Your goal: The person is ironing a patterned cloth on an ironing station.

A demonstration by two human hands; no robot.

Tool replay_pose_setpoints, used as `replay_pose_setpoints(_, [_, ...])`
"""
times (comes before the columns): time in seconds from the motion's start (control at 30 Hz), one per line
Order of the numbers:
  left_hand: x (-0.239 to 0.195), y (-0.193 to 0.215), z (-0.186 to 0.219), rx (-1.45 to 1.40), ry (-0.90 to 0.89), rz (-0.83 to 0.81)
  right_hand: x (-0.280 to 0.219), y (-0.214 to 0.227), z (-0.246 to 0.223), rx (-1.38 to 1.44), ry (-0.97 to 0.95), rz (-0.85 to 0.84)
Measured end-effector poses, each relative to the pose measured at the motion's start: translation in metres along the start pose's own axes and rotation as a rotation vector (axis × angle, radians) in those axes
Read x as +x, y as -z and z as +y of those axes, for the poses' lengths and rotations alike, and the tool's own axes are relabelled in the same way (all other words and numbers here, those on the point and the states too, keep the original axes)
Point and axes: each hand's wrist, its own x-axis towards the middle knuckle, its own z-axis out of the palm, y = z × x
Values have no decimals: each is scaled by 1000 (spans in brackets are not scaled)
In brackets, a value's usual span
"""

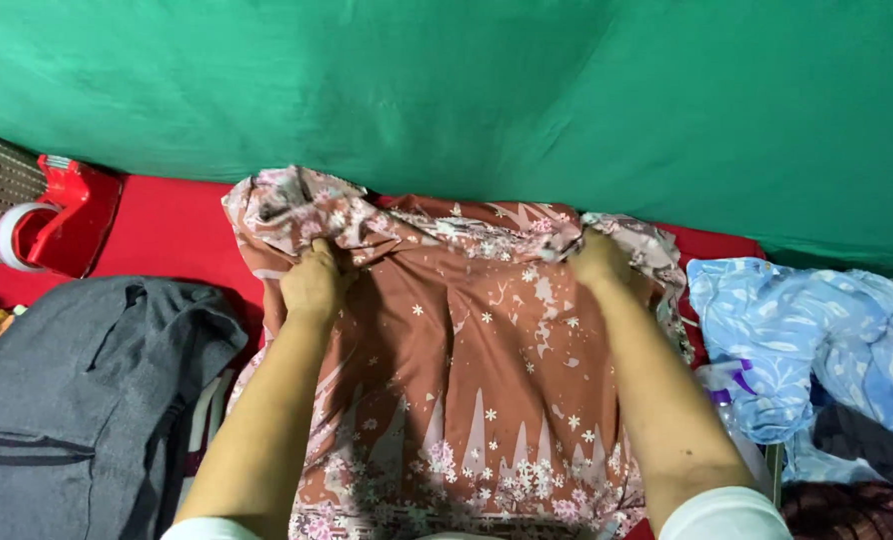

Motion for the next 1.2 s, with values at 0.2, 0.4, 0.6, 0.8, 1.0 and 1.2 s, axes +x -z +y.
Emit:
replay_pose_setpoints(0.2, [24, -9, -14, -388, 10, 225, 29, -19, 42, 331, 230, 643])
replay_pose_setpoints(0.4, [-23, 14, 11, -337, -237, 521, -105, 16, -50, 547, 253, 614])
replay_pose_setpoints(0.6, [-69, -11, 16, 29, -769, 282, -125, -45, -58, -189, 878, 385])
replay_pose_setpoints(0.8, [-60, -15, -46, 164, -118, 253, -94, -20, -9, -72, 492, 488])
replay_pose_setpoints(1.0, [-187, 20, -23, -239, -731, -121, -235, -43, 32, 161, 483, 298])
replay_pose_setpoints(1.2, [-285, 34, -48, -57, -794, -422, -361, -49, 77, 66, 408, -85])
